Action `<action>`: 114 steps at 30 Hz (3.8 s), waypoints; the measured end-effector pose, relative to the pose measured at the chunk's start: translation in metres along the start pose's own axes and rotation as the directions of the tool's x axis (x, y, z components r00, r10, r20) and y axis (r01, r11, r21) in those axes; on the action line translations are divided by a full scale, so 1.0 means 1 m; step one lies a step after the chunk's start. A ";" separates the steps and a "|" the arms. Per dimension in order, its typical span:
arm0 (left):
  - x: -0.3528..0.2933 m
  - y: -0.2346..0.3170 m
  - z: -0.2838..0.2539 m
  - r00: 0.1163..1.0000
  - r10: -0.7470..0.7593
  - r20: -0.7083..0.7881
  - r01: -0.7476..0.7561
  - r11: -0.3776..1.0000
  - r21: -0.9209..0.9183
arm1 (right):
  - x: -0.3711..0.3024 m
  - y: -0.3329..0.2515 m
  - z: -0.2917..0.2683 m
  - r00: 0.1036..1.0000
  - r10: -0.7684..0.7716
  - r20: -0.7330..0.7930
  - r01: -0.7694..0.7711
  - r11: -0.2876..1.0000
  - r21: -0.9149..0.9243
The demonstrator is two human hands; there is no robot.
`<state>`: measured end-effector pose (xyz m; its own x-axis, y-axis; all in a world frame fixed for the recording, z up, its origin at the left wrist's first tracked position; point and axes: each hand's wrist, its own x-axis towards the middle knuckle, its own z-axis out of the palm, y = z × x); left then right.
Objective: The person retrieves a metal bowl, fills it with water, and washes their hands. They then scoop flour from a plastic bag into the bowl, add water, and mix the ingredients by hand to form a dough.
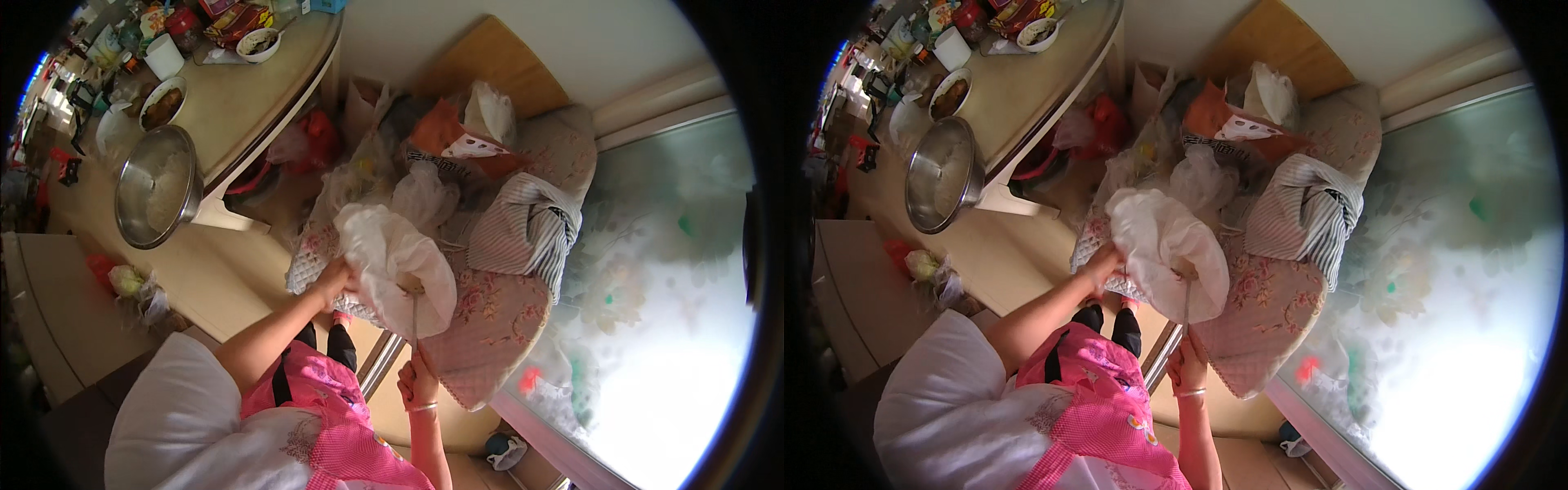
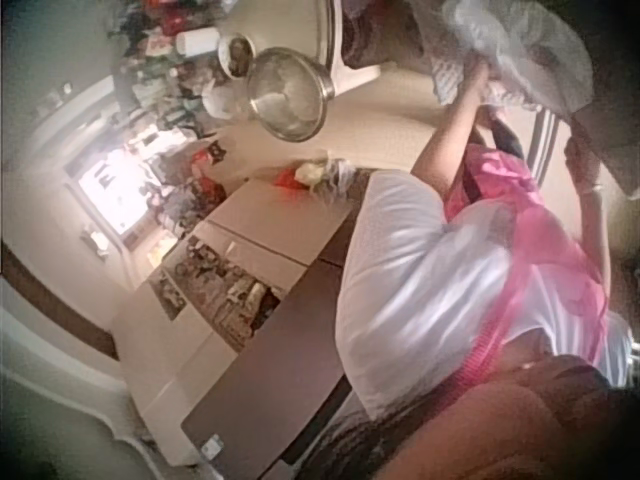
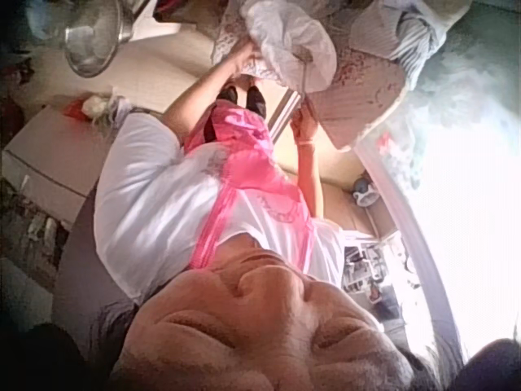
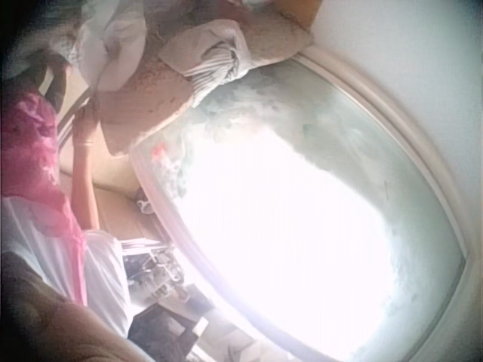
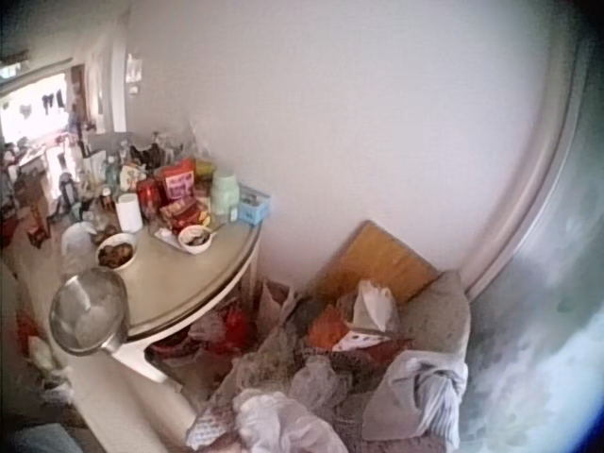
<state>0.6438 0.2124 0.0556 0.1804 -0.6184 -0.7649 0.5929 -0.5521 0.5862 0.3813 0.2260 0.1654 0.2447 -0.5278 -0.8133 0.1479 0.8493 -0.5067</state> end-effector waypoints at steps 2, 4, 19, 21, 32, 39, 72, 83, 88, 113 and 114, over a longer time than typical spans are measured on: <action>-0.037 -0.019 -0.011 0.992 -0.116 0.042 0.123 0.961 -0.247 | -0.023 -0.007 -0.001 1.000 0.021 -0.005 -0.021 1.000 -0.009; -0.045 -0.045 -0.017 0.994 -0.059 0.095 0.092 0.910 -0.405 | -0.048 -0.017 0.006 0.998 0.068 0.015 -0.068 0.998 0.009; 0.001 -0.049 -0.030 0.944 0.275 0.183 -0.204 0.922 -0.329 | -0.127 -0.027 -0.016 0.975 0.170 0.144 -0.153 0.980 -0.124; 0.009 -0.027 -0.023 0.957 0.238 0.166 -0.121 0.847 -0.517 | -0.132 -0.031 -0.015 0.976 0.149 0.157 -0.131 0.984 -0.120; 0.152 0.070 0.052 0.911 0.331 0.245 -0.355 0.933 0.057 | -0.142 -0.058 -0.014 0.991 -0.068 0.117 0.067 0.998 0.014; 0.141 0.056 0.171 0.877 0.371 0.305 -0.354 0.072 0.932 | -0.132 -0.057 -0.013 0.996 -0.085 0.020 0.083 0.992 0.093; -0.124 0.058 -0.322 0.801 0.217 -0.558 -0.575 0.540 -0.615 | -0.184 0.000 -0.012 0.918 -0.058 0.392 0.097 0.992 -0.079; -0.271 -0.148 -0.171 0.861 0.064 -0.505 -0.173 0.970 -0.173 | -0.224 0.022 -0.083 0.796 0.201 0.571 -0.118 0.977 -0.179; -0.293 -0.243 -0.087 0.954 0.101 -0.283 -0.197 0.921 -0.336 | -0.211 0.012 -0.190 0.707 0.275 0.651 -0.075 0.945 -0.317; -0.165 -0.372 0.670 0.947 -0.089 0.309 0.051 0.990 0.132 | -0.307 -0.121 -0.756 0.864 -0.472 0.175 0.382 0.841 0.383; -0.150 -0.372 0.704 0.936 -0.110 0.335 0.064 0.987 0.145 | -0.303 -0.139 -0.768 0.855 -0.501 0.133 0.426 0.825 0.372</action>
<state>-0.1559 0.1168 0.1403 -0.1597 -0.7053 -0.6907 0.4836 -0.6658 0.5682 -0.4491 0.2648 0.2627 0.2628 -0.8765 -0.4034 0.5822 0.4774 -0.6581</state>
